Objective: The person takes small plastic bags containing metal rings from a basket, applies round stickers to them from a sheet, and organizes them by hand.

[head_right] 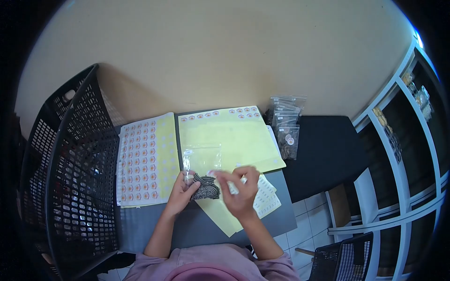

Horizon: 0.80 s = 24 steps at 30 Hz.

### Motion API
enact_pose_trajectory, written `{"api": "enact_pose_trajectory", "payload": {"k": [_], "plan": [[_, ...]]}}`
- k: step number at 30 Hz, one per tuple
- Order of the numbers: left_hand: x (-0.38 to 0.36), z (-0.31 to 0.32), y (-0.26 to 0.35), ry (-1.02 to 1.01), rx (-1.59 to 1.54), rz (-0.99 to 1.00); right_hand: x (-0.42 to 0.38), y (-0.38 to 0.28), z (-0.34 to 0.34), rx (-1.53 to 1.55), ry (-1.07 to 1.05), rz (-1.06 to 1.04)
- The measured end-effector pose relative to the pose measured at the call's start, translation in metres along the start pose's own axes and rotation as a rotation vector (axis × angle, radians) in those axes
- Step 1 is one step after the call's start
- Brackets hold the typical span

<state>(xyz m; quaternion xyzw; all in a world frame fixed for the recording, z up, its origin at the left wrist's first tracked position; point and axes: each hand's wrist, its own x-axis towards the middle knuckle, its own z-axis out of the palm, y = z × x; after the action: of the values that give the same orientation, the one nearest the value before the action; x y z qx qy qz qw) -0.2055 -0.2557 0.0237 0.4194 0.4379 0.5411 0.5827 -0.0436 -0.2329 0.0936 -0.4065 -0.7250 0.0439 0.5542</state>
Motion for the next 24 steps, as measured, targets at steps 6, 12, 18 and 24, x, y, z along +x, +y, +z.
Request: {"api": "enact_pose_trajectory", "payload": {"k": [6,12,18,24], "plan": [[-0.007,0.006,0.009,-0.008,-0.051,0.051,-0.027,0.005,0.019,-0.107,-0.081,-0.192],[-0.011,0.006,0.014,-0.029,-0.057,0.044,-0.032,0.013,0.024,-0.146,-0.067,-0.181],[-0.013,0.01,0.017,-0.037,-0.035,0.1,-0.032,0.008,0.027,-0.203,-0.02,-0.141],[-0.014,0.01,0.015,-0.059,-0.027,0.123,-0.033,0.008,0.029,-0.221,-0.022,-0.146]]}}
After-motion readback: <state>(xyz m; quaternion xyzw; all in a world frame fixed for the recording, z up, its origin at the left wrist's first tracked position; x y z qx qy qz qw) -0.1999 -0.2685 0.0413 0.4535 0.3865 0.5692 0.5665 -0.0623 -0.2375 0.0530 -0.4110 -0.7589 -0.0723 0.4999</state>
